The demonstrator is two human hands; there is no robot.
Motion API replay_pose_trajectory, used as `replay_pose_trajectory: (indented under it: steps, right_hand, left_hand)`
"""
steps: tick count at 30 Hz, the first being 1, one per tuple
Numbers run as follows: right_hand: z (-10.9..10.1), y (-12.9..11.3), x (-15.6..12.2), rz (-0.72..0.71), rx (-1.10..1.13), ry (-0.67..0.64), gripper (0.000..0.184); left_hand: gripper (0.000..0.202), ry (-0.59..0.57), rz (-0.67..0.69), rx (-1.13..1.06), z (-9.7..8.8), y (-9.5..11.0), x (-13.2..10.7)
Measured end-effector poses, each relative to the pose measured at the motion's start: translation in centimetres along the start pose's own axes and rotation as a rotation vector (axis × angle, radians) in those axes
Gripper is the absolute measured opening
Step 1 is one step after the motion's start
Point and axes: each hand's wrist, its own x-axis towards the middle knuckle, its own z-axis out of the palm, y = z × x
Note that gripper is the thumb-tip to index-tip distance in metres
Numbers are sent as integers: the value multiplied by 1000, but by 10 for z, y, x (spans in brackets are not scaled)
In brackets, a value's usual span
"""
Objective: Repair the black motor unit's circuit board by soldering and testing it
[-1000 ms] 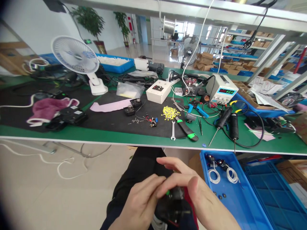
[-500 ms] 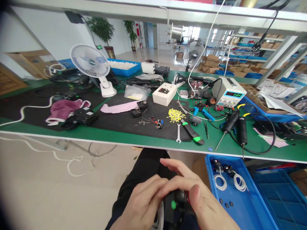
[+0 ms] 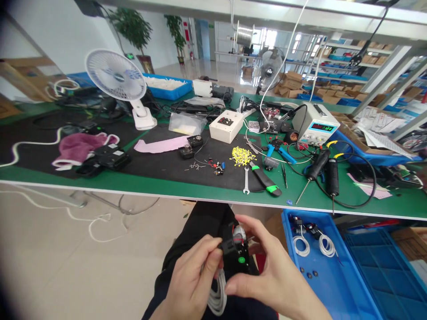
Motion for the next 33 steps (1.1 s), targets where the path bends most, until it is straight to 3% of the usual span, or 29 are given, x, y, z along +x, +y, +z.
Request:
replay_pose_trajectory:
  steps: [4, 7, 12, 17, 20, 24, 33]
  right_hand:
    - [5, -2, 1, -25, -40, 93, 61]
    - [7, -1, 0, -76, -19, 167, 56]
    - [10, 5, -8, -114, -7, 274, 50]
    - [17, 11, -12, -183, -65, 405, 49]
    - [18, 13, -13, -174, -84, 443, 48]
    - [15, 15, -14, -158, -55, 413, 45]
    - [12, 25, -13, -200, -15, 493, 50]
  left_hand:
    - [18, -83, -10, -6, -2, 2, 5]
    - [24, -80, -15, 13, -1, 3, 7]
    - [17, -7, 66, 118, 3, 6, 6]
    - [20, -179, -191, -150, 0, 13, 13]
    - [25, -210, -250, -182, 0, 15, 15]
    - [21, -148, -155, -94, 4, 14, 13]
    - [14, 40, 122, 254, 14, 12, 10]
